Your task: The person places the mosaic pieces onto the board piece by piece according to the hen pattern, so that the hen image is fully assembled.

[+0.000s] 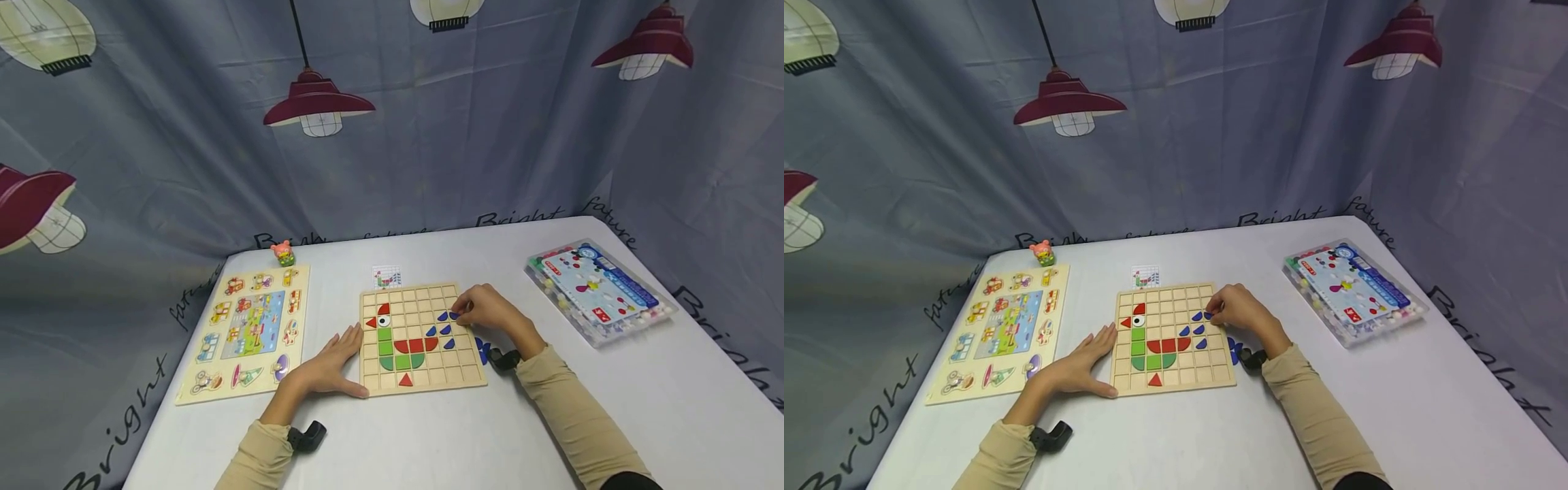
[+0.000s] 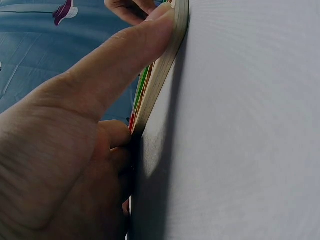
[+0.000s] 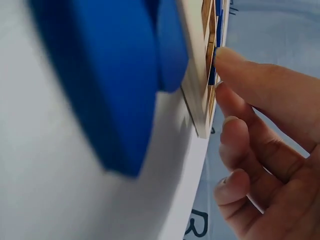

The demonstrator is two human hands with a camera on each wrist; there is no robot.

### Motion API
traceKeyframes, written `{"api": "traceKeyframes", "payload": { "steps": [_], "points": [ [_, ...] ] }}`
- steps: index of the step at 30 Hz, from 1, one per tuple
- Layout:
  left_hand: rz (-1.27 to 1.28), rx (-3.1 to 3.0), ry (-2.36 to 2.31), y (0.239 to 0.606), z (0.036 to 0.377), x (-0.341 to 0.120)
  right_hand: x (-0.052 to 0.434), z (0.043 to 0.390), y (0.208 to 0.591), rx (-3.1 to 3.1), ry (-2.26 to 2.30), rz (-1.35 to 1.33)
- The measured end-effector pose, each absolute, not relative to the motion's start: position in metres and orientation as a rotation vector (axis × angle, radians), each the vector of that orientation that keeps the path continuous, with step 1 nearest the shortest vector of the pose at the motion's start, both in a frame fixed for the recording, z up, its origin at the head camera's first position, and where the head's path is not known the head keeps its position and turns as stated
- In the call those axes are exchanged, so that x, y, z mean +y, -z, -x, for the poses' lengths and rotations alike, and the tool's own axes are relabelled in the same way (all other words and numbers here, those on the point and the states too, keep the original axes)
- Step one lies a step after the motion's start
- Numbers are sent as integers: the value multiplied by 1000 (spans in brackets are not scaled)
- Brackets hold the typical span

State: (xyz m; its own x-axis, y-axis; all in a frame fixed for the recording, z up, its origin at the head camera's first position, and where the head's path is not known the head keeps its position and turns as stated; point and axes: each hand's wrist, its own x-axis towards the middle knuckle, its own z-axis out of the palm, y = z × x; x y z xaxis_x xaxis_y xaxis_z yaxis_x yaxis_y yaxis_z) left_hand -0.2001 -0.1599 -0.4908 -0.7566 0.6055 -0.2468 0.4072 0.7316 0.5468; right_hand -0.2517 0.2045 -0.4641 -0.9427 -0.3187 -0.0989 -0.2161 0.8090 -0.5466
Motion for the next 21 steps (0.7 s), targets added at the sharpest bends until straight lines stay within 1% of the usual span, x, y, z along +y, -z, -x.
{"api": "traceKeyframes", "payload": {
  "steps": [15, 21],
  "points": [
    [-774, 2519, -655, 490, 201, -160, 235, 218, 465, 2741, 770, 378],
    [-772, 2518, -664, 491, 201, -160, 251, 213, 463, 2713, 792, 357]
  ]
}}
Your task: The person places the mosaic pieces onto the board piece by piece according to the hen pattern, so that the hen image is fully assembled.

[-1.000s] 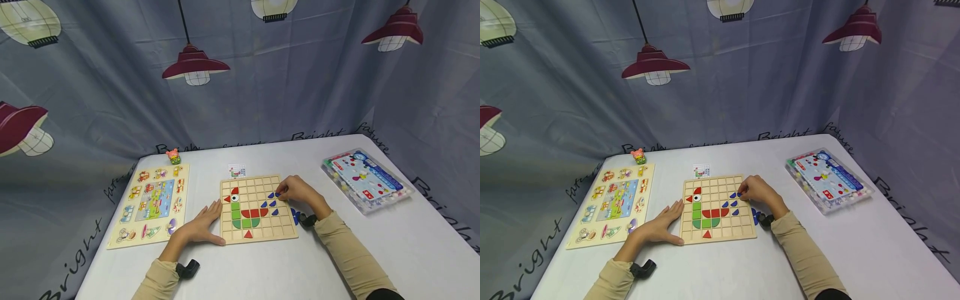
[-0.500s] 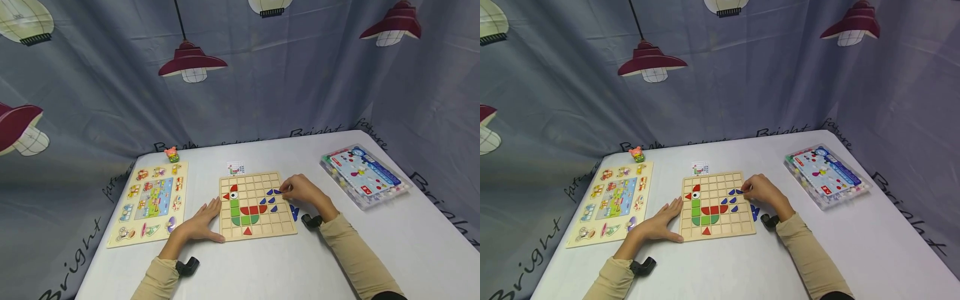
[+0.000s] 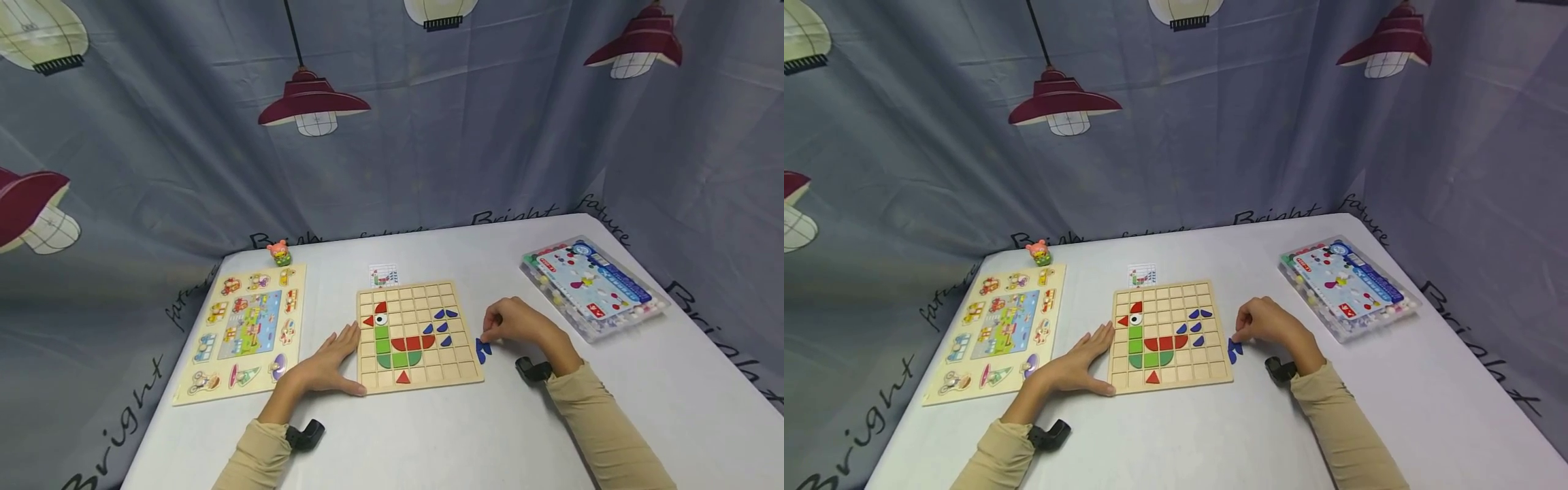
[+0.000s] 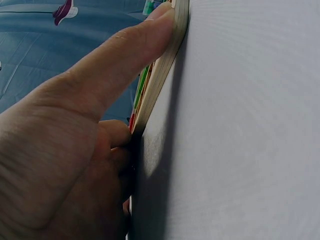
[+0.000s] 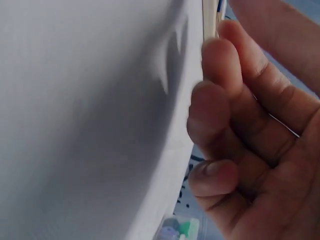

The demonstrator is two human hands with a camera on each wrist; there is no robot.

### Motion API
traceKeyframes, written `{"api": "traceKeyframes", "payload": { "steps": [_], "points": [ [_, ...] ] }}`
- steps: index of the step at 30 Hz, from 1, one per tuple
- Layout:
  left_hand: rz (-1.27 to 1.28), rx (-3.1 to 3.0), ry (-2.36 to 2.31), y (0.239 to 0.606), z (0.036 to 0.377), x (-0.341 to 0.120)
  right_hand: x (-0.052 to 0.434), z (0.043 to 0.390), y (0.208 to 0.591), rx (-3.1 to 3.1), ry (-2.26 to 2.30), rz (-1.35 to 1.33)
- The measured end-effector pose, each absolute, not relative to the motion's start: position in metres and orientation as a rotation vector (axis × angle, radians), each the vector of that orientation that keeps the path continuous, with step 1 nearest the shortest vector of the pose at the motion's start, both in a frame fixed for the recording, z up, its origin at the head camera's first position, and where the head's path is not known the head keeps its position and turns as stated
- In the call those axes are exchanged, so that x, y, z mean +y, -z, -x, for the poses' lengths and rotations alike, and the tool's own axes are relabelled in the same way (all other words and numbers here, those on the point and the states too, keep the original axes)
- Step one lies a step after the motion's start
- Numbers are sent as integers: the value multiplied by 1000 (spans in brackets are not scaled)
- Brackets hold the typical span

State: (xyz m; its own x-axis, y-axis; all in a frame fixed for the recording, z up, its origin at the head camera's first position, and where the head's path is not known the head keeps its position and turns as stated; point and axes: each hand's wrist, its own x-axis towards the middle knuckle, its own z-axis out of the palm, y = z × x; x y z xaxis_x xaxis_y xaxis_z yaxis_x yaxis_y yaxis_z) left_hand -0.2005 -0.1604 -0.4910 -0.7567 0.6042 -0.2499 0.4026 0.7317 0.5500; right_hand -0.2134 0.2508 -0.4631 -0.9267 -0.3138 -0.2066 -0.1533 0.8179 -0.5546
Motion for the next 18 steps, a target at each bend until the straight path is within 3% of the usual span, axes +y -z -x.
{"api": "traceKeyframes", "payload": {
  "steps": [18],
  "points": [
    [-775, 2503, -670, 491, 200, -161, 257, 209, 456, 2677, 706, 323]
  ]
}}
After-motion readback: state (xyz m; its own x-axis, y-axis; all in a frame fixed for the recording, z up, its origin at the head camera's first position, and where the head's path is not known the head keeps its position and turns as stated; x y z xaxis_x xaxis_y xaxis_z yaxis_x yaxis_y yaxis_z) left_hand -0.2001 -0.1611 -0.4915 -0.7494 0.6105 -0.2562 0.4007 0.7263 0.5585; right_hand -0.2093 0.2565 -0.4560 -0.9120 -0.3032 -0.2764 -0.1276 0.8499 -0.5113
